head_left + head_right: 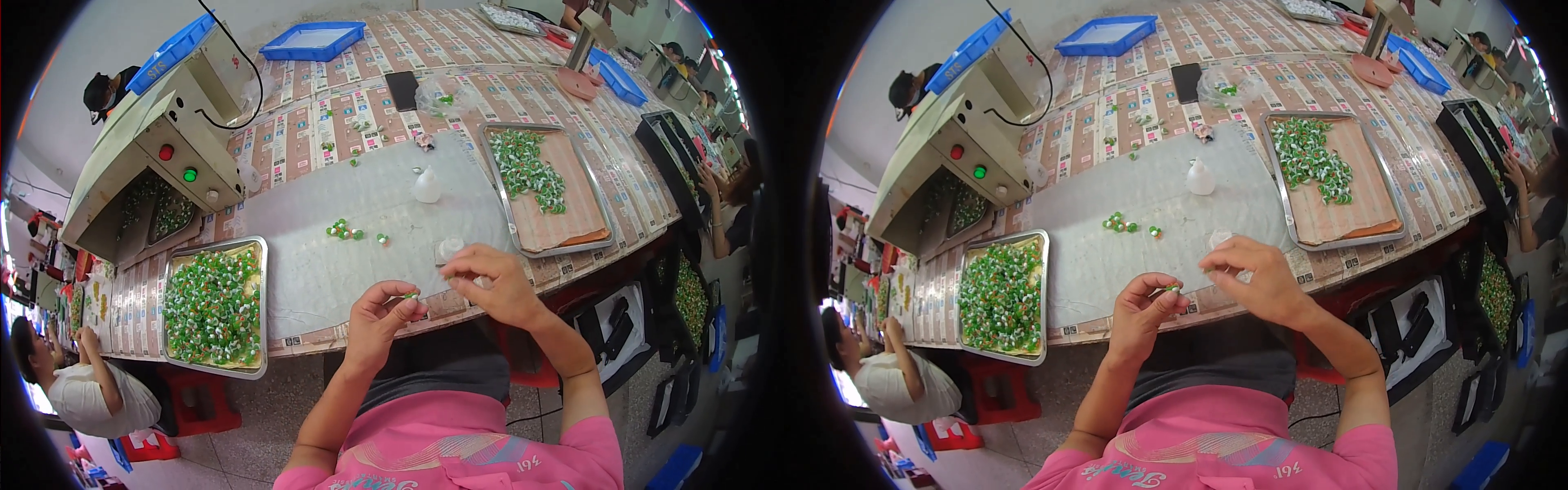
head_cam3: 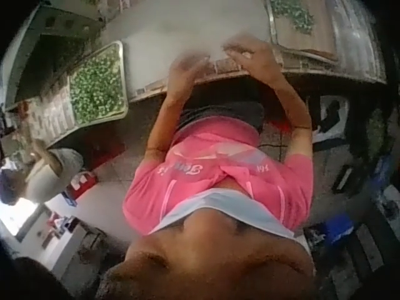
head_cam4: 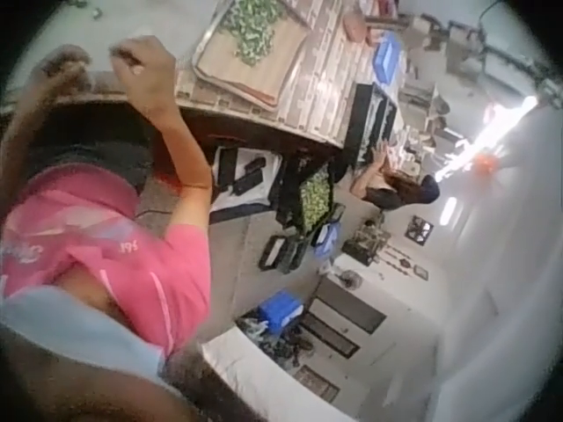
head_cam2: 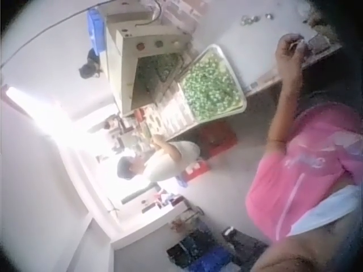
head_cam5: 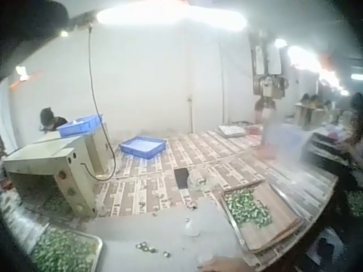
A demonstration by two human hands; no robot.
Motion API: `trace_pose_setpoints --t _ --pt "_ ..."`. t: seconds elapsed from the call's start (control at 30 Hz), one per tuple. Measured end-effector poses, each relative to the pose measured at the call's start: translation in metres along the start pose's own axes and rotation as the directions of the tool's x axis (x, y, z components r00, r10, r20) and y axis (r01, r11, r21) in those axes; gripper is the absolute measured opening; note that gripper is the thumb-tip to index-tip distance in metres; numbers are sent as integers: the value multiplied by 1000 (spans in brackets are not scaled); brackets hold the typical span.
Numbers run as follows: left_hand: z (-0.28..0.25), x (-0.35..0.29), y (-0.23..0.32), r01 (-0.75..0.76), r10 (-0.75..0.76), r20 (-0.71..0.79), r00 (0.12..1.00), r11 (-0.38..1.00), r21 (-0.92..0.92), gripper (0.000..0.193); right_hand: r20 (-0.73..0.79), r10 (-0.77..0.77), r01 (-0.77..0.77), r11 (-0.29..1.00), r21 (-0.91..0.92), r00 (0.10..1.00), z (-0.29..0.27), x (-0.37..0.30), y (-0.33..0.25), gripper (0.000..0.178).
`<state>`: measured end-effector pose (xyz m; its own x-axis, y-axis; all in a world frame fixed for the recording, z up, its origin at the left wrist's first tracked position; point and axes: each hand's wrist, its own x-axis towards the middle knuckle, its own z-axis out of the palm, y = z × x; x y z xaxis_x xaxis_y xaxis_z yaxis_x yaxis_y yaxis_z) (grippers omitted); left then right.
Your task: The person assembles small plastic spheres by hand, putting together green and white toy components.
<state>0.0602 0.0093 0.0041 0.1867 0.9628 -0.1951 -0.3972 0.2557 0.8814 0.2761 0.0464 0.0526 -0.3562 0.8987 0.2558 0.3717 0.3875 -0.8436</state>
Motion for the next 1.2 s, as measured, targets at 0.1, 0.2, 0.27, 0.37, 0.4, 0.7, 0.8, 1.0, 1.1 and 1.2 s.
trace_pose_setpoints --t 0.1,0.2,0.27,0.37,0.4,0.7,0.8,1.0,1.1,1.2 --pt "2 -1 -5 8 -8 3 1000 1000 -16 18 50 20 -24 996 85 999 8 -8 2 19" --pt "5 -1 -8 10 -9 18 1000 999 -32 17 70 60 -69 988 139 996 10 -12 0 19" --pt "9 0 -9 13 -13 19 1000 999 -32 17 78 95 -106 982 153 992 9 -13 0 19" --pt "14 0 -9 17 -16 26 1000 999 -43 17 82 97 -110 977 181 992 8 -16 3 18" --pt "15 0 -9 27 -26 33 999 999 -39 17 82 88 -102 979 179 993 8 -17 5 18" --pt "25 0 -8 -41 41 13 999 999 16 15 81 116 -133 956 262 990 9 -21 14 15" --pt "21 0 -12 -109 108 14 994 992 55 13 76 108 -125 955 268 991 10 -22 14 14" --pt "17 1 -10 -271 264 64 962 951 150 14 -12 48 -42 957 288 999 23 -22 11 17" --pt "17 4 -7 -317 302 100 948 927 203 14 -41 32 -19 958 285 999 22 -23 12 18" --pt "21 6 -8 -282 265 106 958 938 202 15 -6 30 -27 962 272 1000 13 -24 15 18"
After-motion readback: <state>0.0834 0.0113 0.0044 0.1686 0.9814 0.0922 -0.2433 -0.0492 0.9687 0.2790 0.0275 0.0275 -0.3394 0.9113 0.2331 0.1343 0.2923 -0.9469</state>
